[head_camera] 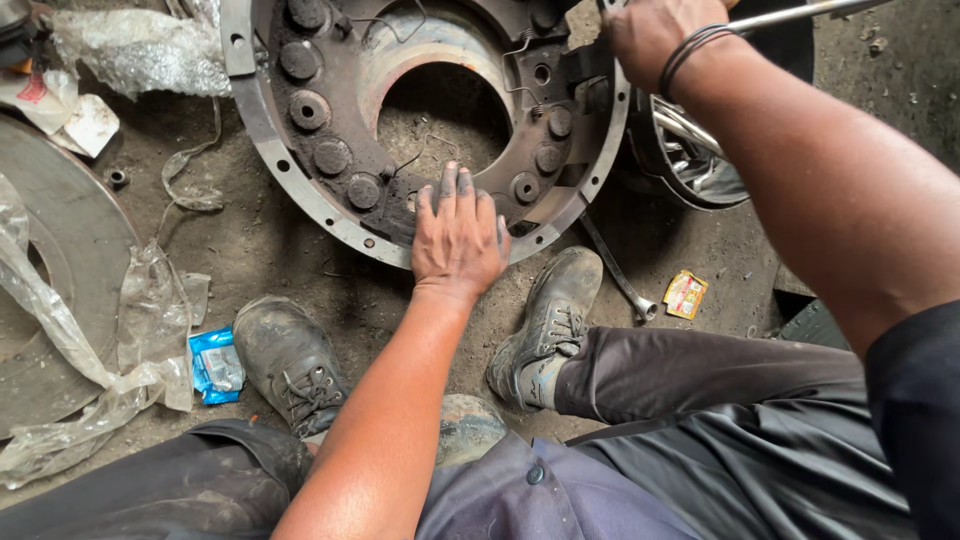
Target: The person sits on the floor and scrubs a large, circular metal mechanical part with a wire brush. They hold the part steady with one hand while scrubbing the surface and the bolt heads with the other hand.
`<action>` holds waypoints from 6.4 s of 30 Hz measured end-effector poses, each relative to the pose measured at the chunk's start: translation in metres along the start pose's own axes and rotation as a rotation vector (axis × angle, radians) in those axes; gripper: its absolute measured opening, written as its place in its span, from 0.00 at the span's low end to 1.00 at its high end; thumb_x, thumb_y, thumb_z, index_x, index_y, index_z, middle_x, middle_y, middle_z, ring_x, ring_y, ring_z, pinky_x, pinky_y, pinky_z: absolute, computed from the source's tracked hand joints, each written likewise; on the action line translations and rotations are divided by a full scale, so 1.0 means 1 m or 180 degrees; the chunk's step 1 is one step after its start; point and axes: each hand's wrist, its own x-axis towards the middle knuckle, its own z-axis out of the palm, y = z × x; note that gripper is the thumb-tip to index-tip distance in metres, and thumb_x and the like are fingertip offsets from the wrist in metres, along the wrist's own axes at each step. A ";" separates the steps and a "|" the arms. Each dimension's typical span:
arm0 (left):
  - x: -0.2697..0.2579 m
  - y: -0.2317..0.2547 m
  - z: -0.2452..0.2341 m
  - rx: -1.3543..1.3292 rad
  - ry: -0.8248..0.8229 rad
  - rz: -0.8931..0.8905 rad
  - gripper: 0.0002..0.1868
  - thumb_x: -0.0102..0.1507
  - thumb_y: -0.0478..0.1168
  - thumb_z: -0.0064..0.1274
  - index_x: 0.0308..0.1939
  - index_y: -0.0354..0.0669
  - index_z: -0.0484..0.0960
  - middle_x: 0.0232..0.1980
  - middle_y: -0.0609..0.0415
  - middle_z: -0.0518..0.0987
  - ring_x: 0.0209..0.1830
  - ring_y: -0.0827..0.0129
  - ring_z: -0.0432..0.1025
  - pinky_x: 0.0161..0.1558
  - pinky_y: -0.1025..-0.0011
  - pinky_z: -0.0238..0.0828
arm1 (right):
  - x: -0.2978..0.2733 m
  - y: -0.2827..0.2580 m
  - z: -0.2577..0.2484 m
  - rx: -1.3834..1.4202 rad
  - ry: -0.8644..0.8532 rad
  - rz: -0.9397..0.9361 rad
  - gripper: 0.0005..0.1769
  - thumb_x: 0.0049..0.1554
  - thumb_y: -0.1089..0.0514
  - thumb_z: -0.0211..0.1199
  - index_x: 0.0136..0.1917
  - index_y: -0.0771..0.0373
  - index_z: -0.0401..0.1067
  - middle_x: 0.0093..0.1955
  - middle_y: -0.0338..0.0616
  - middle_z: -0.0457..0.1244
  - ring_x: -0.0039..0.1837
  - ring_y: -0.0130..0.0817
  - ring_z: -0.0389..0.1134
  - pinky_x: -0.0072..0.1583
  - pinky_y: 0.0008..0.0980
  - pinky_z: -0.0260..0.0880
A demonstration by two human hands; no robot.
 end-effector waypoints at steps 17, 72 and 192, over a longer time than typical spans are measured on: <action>-0.002 0.002 -0.001 -0.0072 0.0135 0.0040 0.20 0.67 0.50 0.44 0.49 0.37 0.79 0.67 0.33 0.74 0.74 0.47 0.63 0.69 0.45 0.55 | -0.026 -0.021 0.010 -0.0123 -0.0823 -0.0651 0.13 0.57 0.60 0.61 0.53 0.55 0.81 0.47 0.55 0.72 0.51 0.50 0.74 0.54 0.47 0.75; -0.045 -0.081 -0.105 0.1108 -0.0840 0.1460 0.16 0.57 0.44 0.49 0.48 0.49 0.81 0.57 0.45 0.78 0.66 0.52 0.66 0.63 0.50 0.58 | -0.133 -0.160 0.058 0.3326 0.1816 0.0251 0.10 0.58 0.55 0.57 0.51 0.58 0.73 0.45 0.56 0.69 0.50 0.61 0.69 0.51 0.57 0.68; -0.020 -0.020 -0.017 0.0092 0.0498 -0.1923 0.26 0.66 0.47 0.45 0.64 0.34 0.74 0.71 0.39 0.73 0.72 0.53 0.65 0.66 0.50 0.53 | -0.105 -0.179 0.018 0.2320 -0.0813 -0.0214 0.14 0.51 0.59 0.60 0.49 0.56 0.81 0.50 0.57 0.71 0.56 0.53 0.73 0.58 0.48 0.72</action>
